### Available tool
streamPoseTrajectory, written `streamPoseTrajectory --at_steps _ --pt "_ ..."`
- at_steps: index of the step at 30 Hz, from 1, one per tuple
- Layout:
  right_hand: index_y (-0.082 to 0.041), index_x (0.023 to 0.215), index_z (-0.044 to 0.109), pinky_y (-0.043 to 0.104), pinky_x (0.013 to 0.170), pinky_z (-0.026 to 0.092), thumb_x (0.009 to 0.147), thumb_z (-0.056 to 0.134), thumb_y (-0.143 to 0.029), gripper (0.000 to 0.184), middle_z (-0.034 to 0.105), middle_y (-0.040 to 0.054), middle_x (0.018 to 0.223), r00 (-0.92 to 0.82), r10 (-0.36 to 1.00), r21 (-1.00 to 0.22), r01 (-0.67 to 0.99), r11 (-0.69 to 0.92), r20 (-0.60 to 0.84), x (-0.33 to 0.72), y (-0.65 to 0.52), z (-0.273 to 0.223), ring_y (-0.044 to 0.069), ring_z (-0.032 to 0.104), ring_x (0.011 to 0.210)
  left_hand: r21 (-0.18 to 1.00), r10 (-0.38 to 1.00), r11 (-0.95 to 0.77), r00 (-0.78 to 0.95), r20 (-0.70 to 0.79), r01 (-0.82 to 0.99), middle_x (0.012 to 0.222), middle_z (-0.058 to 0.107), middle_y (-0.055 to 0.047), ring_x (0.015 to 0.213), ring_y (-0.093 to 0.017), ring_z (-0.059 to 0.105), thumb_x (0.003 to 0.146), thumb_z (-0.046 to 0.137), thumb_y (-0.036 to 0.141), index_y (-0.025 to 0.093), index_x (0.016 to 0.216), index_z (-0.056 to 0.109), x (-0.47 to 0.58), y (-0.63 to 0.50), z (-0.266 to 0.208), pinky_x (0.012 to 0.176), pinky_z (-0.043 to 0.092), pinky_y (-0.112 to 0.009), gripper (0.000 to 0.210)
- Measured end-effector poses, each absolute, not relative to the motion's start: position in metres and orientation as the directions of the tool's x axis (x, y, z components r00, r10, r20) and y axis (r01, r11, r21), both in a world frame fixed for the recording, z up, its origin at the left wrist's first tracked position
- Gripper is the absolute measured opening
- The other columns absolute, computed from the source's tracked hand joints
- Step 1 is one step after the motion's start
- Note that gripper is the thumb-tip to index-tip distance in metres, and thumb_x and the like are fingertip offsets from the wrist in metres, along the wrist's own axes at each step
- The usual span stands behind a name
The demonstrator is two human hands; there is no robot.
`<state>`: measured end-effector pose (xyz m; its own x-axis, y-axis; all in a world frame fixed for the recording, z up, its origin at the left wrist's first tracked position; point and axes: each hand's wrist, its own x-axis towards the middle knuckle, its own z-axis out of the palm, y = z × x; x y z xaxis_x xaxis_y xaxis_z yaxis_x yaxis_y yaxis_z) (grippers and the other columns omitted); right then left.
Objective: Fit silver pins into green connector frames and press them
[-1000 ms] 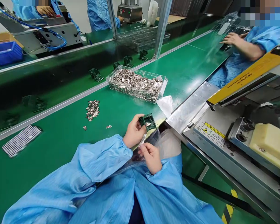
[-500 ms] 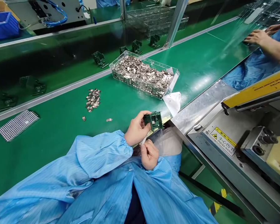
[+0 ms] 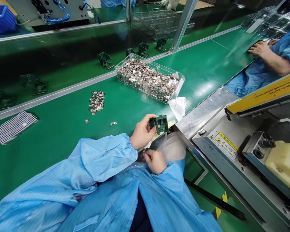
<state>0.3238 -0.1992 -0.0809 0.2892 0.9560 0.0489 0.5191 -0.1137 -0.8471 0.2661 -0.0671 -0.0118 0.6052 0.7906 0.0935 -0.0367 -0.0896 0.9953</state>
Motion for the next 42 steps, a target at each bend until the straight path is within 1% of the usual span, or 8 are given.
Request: streamPoseTrajectory --at_steps 4,8,13,19,27,32,36,42 --pt "-0.021 0.064 0.066 0.027 0.054 0.041 0.087 0.058 -0.024 0.025 0.065 0.0035 0.061 0.252 0.967 -0.814 0.566 -0.132 0.019 0.339 -0.209 -0.055 0.018 0.060 0.056 0.991 0.801 0.004 0.595 0.075 -0.131 0.085 0.060 0.000 0.075 -0.011 0.060 0.077 0.066 0.018 0.017 0.112 0.050 0.259 -0.065 -0.010 0.070 0.051 -0.020 0.039" --pt "-0.021 0.090 0.074 0.030 0.073 0.050 0.093 0.057 -0.026 0.017 0.071 0.0055 0.086 0.378 0.903 -0.872 0.490 -0.010 0.202 0.346 -0.213 -0.012 0.019 0.065 0.080 0.984 0.802 0.025 0.591 0.087 -0.179 0.093 0.061 -0.002 0.084 -0.013 0.062 0.080 0.068 0.024 0.019 0.115 0.049 0.234 -0.071 -0.007 0.076 0.052 -0.022 0.040" --pt "-0.021 0.091 0.072 0.028 0.064 0.052 0.087 0.067 -0.024 0.007 0.069 0.0020 0.078 0.621 0.732 -0.945 0.312 0.095 0.279 0.330 -0.191 0.002 0.017 0.064 0.070 0.980 0.820 0.024 0.565 0.094 -0.198 0.096 0.062 -0.003 0.085 -0.014 0.061 0.087 0.064 0.032 0.021 0.119 0.047 0.210 -0.088 -0.007 0.075 0.051 -0.023 0.038" --pt "-0.021 0.087 0.067 0.041 0.090 0.049 0.088 0.063 -0.027 0.007 0.062 0.0078 0.107 0.638 0.622 -0.851 0.518 0.089 0.454 0.306 -0.160 0.000 0.023 0.060 0.103 0.980 0.840 -0.013 0.529 0.119 -0.199 0.089 0.061 -0.002 0.072 -0.012 0.058 0.090 0.060 0.028 0.021 0.123 0.047 0.209 -0.096 -0.007 0.067 0.049 -0.021 0.036" --pt "-0.019 0.083 0.061 0.045 0.097 0.045 0.090 0.061 -0.031 0.014 0.050 0.0123 0.132 0.718 0.606 -0.921 0.384 0.064 0.342 0.290 -0.151 -0.004 0.027 0.053 0.120 0.984 0.859 -0.021 0.500 0.108 -0.176 0.074 0.053 0.002 0.061 -0.011 0.054 0.090 0.058 0.026 0.023 0.124 0.049 0.206 -0.103 -0.012 0.068 0.053 -0.026 0.035" --pt "-0.020 0.082 0.056 0.046 0.100 0.043 0.087 0.067 -0.034 0.018 0.052 0.0107 0.134 0.752 0.632 -0.979 0.093 0.180 0.188 0.291 -0.147 -0.008 0.026 0.055 0.118 0.984 0.859 -0.050 0.496 0.130 -0.172 0.079 0.057 0.000 0.064 -0.012 0.055 0.089 0.060 0.033 0.022 0.121 0.052 0.205 -0.105 -0.012 0.062 0.049 -0.023 0.035" --pt "-0.025 0.114 0.054 0.042 0.096 0.048 0.087 0.068 -0.031 0.031 0.052 0.0098 0.138 0.633 0.756 -0.967 -0.046 0.250 0.166 0.310 -0.159 -0.002 0.023 0.057 0.116 0.990 0.826 -0.083 0.548 0.131 -0.111 0.078 0.055 0.001 0.062 -0.011 0.052 0.090 0.058 0.032 0.020 0.122 0.050 0.203 -0.103 -0.004 0.058 0.045 -0.021 0.035" --pt "-0.032 0.147 0.037 0.043 0.106 0.041 0.085 0.072 -0.029 0.072 0.043 0.0074 0.149 0.274 0.891 -0.894 0.373 0.249 0.362 0.368 -0.226 0.036 0.028 0.042 0.135 0.987 0.547 -0.159 0.832 0.086 0.002 0.081 0.060 -0.001 0.073 -0.014 0.059 0.087 0.056 0.020 0.019 0.118 0.053 0.214 -0.106 0.041 0.063 0.047 -0.022 0.030"
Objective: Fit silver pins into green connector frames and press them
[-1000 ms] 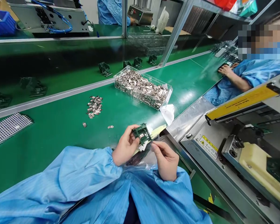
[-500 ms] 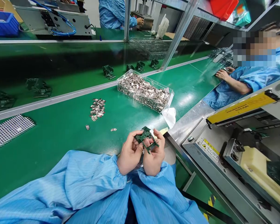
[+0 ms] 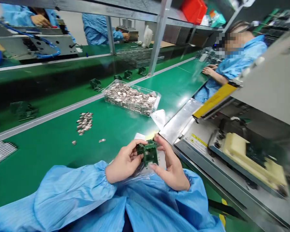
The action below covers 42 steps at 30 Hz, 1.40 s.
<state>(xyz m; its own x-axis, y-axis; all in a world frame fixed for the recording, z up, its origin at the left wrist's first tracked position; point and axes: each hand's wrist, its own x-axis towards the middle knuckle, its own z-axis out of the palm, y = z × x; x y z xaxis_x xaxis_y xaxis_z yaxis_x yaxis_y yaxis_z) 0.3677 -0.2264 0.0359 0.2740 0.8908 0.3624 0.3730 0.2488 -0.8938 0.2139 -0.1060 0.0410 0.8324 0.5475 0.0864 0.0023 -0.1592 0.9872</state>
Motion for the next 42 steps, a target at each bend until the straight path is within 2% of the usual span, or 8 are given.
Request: streamPoseTrajectory --at_steps 6,11,13,18,22,27,31,42 --pt "-0.028 0.130 0.057 0.049 0.098 0.050 0.076 0.080 -0.042 0.060 0.062 0.0095 0.123 0.492 0.745 -0.826 0.547 0.139 0.451 0.413 -0.331 0.060 0.031 0.059 0.115 0.980 -0.070 -0.164 0.993 0.100 -0.110 0.085 0.068 -0.004 0.071 -0.017 0.067 0.083 0.062 0.017 0.022 0.138 0.043 0.296 -0.120 0.085 0.059 0.052 -0.025 0.058" --pt "-0.029 0.128 0.055 0.065 0.105 0.039 0.075 0.079 -0.040 0.059 0.056 0.0129 0.133 0.784 -0.072 -0.786 0.610 -0.096 0.617 0.465 -0.419 0.061 0.039 0.053 0.125 0.834 -0.090 -0.363 0.906 0.413 -0.416 0.131 0.060 -0.015 0.124 -0.029 0.057 0.079 0.071 0.025 0.019 0.131 0.051 0.415 -0.158 0.107 0.101 0.049 -0.042 0.057" --pt "-0.030 0.128 0.053 0.061 0.108 0.037 0.074 0.079 -0.037 0.060 0.054 0.0133 0.137 0.764 -0.209 -0.792 0.592 -0.147 0.610 0.489 -0.440 0.064 0.038 0.049 0.129 0.759 -0.103 -0.456 0.874 0.474 -0.465 0.141 0.052 -0.019 0.133 -0.032 0.047 0.076 0.074 0.028 0.014 0.132 0.050 0.459 -0.180 0.113 0.112 0.038 -0.046 0.062" --pt "-0.028 0.120 0.056 0.050 0.104 0.044 0.068 0.083 -0.038 0.059 0.061 0.0157 0.126 0.859 -0.042 -0.848 0.494 -0.193 0.510 0.532 -0.453 0.083 0.037 0.054 0.125 0.844 -0.144 -0.431 0.948 0.283 -0.318 0.140 0.052 -0.022 0.130 -0.035 0.051 0.077 0.074 0.036 0.011 0.142 0.038 0.520 -0.218 0.120 0.106 0.043 -0.049 0.079" --pt "-0.027 0.119 0.056 0.051 0.102 0.045 0.064 0.083 -0.049 0.065 0.064 0.0150 0.121 0.890 0.144 -0.833 0.455 -0.315 0.432 0.552 -0.439 0.103 0.036 0.058 0.118 0.934 0.041 -0.258 0.963 0.267 -0.248 0.130 0.058 -0.022 0.119 -0.031 0.058 0.071 0.079 0.032 0.008 0.139 0.042 0.511 -0.205 0.119 0.099 0.049 -0.044 0.082" --pt "-0.023 0.108 0.061 0.049 0.088 0.055 0.049 0.084 -0.066 0.078 0.069 0.0111 0.101 0.887 0.370 -0.777 0.433 -0.458 0.276 0.565 -0.417 0.118 0.034 0.066 0.101 0.945 0.003 -0.215 0.967 0.254 -0.248 0.102 0.068 -0.011 0.097 -0.023 0.067 0.067 0.077 0.019 0.011 0.117 0.064 0.441 -0.138 0.106 0.086 0.057 -0.037 0.052" --pt "-0.024 0.106 0.062 0.044 0.080 0.058 0.051 0.080 -0.073 0.075 0.070 0.0109 0.100 0.881 0.405 -0.778 0.427 -0.461 0.244 0.568 -0.412 0.120 0.032 0.067 0.098 0.951 0.016 -0.271 0.987 0.157 -0.147 0.092 0.069 -0.007 0.084 -0.020 0.070 0.059 0.080 0.012 0.014 0.104 0.072 0.388 -0.101 0.077 0.075 0.061 -0.032 0.046" --pt "-0.024 0.117 0.058 0.052 0.097 0.048 0.050 0.082 -0.070 0.084 0.068 0.0125 0.111 0.876 0.445 -0.753 0.419 -0.508 0.187 0.578 -0.413 0.120 0.035 0.060 0.114 0.917 0.005 -0.345 0.976 0.216 -0.201 0.117 0.067 -0.014 0.102 -0.026 0.069 0.051 0.087 0.017 0.019 0.100 0.076 0.389 -0.101 0.042 0.070 0.060 -0.031 0.050"
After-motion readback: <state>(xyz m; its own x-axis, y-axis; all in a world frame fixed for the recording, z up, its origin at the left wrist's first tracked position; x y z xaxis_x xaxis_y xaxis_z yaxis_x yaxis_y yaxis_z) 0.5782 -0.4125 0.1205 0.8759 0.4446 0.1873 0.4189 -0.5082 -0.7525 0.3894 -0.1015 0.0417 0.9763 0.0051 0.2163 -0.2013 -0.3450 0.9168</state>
